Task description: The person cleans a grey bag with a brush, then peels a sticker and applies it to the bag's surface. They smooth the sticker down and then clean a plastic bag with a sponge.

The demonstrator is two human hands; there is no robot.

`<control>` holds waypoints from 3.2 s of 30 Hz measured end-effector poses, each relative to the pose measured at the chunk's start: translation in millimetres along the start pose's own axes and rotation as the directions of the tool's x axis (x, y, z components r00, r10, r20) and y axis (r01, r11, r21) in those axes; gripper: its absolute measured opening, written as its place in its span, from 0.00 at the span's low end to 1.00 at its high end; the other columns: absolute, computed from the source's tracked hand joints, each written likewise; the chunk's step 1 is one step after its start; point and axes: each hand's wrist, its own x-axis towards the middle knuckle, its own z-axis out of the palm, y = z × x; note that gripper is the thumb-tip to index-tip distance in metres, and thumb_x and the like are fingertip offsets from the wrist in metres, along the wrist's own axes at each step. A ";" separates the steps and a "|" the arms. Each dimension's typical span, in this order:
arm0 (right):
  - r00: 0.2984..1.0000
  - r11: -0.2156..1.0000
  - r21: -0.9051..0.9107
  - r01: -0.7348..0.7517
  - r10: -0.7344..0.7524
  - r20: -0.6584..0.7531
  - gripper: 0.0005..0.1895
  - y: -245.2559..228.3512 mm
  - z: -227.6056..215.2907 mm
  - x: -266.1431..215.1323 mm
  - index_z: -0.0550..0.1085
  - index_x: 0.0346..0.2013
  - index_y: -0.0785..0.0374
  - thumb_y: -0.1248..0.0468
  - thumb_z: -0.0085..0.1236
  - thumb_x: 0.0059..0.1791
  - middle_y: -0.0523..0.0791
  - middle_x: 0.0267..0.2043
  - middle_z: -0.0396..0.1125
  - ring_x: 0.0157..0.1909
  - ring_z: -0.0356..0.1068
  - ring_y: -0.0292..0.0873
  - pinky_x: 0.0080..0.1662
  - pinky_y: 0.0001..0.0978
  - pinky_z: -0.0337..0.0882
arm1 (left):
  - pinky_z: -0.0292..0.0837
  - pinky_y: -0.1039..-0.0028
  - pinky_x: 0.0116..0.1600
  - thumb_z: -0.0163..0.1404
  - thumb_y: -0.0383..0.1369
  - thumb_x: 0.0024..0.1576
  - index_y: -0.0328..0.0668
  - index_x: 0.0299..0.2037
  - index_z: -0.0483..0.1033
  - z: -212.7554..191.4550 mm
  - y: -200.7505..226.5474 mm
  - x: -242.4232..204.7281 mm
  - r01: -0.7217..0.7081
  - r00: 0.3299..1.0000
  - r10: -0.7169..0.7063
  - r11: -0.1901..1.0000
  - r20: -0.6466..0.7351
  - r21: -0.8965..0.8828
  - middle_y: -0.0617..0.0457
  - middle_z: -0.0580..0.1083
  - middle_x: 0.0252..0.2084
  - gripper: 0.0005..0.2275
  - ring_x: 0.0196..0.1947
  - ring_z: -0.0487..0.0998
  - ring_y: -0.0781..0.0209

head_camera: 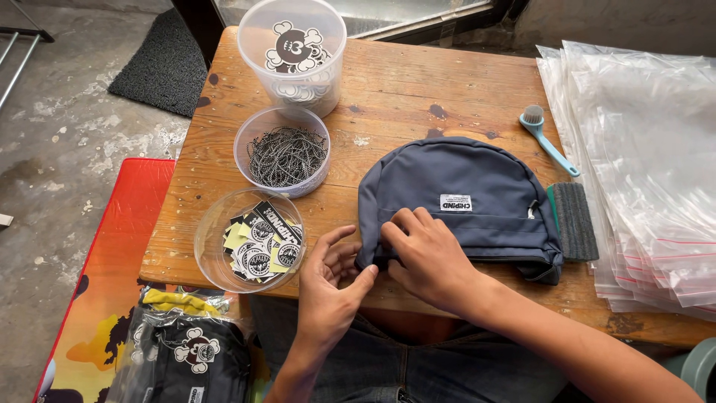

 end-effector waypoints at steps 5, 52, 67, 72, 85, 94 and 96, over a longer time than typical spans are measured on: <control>0.999 0.997 0.058 -0.041 0.040 0.015 0.12 5.0 -1.1 -3.5 0.67 0.34 0.56 0.60 0.57 0.39 0.45 0.41 0.62 0.41 0.60 0.52 0.36 0.46 0.64 | 0.75 0.81 0.45 0.60 0.18 0.47 0.40 0.55 0.72 -1.9 0.0 3.1 0.023 0.999 -0.020 0.997 0.049 -0.077 0.47 0.80 0.42 0.24 0.39 0.80 0.66; 0.852 0.831 0.223 0.510 -0.453 -0.261 0.01 1.8 -20.4 7.7 0.71 0.40 0.63 0.70 0.51 0.55 0.47 0.40 0.66 0.36 0.62 0.48 0.39 0.38 0.65 | 0.78 0.81 0.46 0.55 0.19 0.52 0.43 0.48 0.67 -1.6 -9.7 4.6 0.047 0.997 -0.040 0.995 0.071 -0.089 0.44 0.74 0.47 0.16 0.41 0.82 0.63; 0.948 0.713 0.700 0.049 0.187 -0.257 0.06 -2.7 5.8 -2.3 0.71 0.40 0.61 0.69 0.58 0.49 0.42 0.37 0.71 0.38 0.71 0.37 0.46 0.27 0.72 | 0.75 0.68 0.48 0.49 0.32 0.57 0.42 0.54 0.78 0.3 1.0 -1.0 -0.396 0.911 0.380 0.696 0.160 0.599 0.48 0.70 0.41 0.15 0.40 0.78 0.55; 0.985 0.755 0.655 0.013 0.103 -0.139 0.05 0.6 7.0 -0.4 0.71 0.38 0.60 0.68 0.58 0.49 0.43 0.34 0.67 0.34 0.65 0.40 0.41 0.32 0.67 | 0.69 0.60 0.47 0.50 0.29 0.54 0.40 0.52 0.77 -2.2 -2.4 -0.4 -0.503 0.835 0.473 0.450 0.281 0.737 0.43 0.67 0.43 0.15 0.41 0.68 0.48; 0.965 0.791 0.555 0.259 -0.190 -0.180 0.06 -10.9 -22.9 1.3 0.66 0.35 0.64 0.68 0.56 0.49 0.48 0.38 0.66 0.41 0.63 0.48 0.45 0.38 0.67 | 0.65 0.55 0.51 0.49 0.34 0.54 0.46 0.39 0.77 -6.4 -3.9 -2.7 -0.526 0.775 0.541 0.263 0.328 0.809 0.41 0.69 0.50 0.07 0.47 0.66 0.42; 0.935 0.825 0.478 0.300 -0.353 0.021 0.09 -9.9 -55.8 20.5 0.73 0.34 0.61 0.63 0.56 0.41 0.48 0.38 0.67 0.38 0.64 0.49 0.45 0.40 0.67 | 0.64 0.52 0.59 0.49 0.34 0.57 0.40 0.55 0.72 -14.2 11.3 -16.1 -0.552 0.798 0.483 0.345 0.361 0.759 0.34 0.66 0.57 0.17 0.56 0.66 0.38; 0.962 0.877 0.425 0.226 -0.269 0.042 0.06 -9.1 -67.5 34.9 0.73 0.33 0.58 0.59 0.58 0.48 0.45 0.33 0.68 0.37 0.68 0.48 0.42 0.38 0.65 | 0.65 0.56 0.60 0.49 0.31 0.58 0.34 0.56 0.71 -19.7 30.9 -20.0 -0.611 0.783 0.482 0.477 0.393 0.632 0.35 0.67 0.58 0.16 0.58 0.69 0.40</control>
